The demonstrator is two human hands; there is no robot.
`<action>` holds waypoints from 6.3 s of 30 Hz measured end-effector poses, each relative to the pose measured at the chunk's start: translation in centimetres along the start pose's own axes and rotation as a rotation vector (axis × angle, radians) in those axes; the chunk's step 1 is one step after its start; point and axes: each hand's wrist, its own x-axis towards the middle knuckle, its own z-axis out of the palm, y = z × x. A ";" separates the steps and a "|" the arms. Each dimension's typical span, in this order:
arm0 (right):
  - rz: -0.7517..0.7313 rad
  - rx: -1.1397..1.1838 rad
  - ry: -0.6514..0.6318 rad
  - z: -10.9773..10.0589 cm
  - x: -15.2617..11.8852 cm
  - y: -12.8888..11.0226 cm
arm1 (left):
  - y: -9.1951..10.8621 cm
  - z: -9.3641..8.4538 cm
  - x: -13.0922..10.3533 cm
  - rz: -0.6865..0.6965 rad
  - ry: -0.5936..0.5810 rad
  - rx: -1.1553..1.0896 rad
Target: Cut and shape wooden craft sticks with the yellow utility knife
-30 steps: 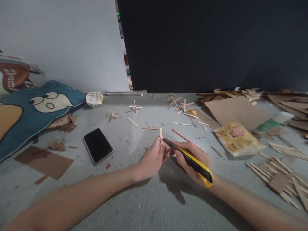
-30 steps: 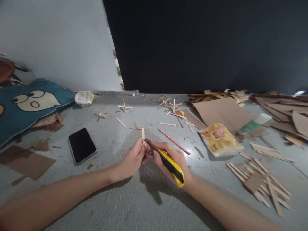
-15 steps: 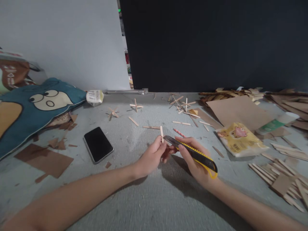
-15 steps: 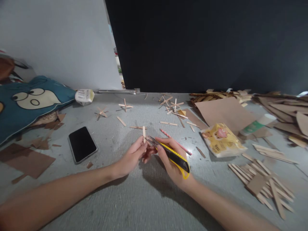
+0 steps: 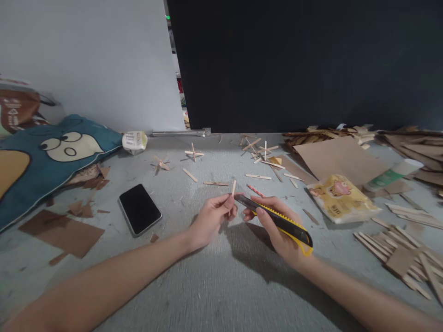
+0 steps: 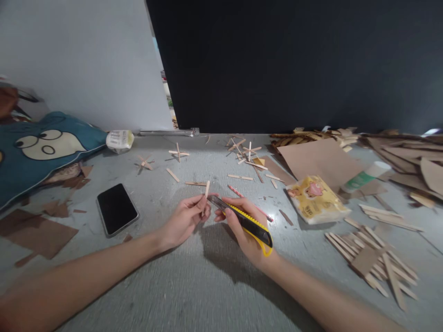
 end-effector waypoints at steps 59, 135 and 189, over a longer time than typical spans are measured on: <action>0.505 0.528 0.052 0.4 0.8 1.7 | -0.1 -0.4 0.6 -0.044 0.042 -0.101; -0.518 -0.495 -0.007 -1.2 1.0 1.9 | -0.6 -0.6 0.0 -0.026 -0.153 0.257; -0.509 -0.509 -0.073 -1.2 1.1 1.9 | -0.1 0.5 -1.1 -0.047 -0.071 0.271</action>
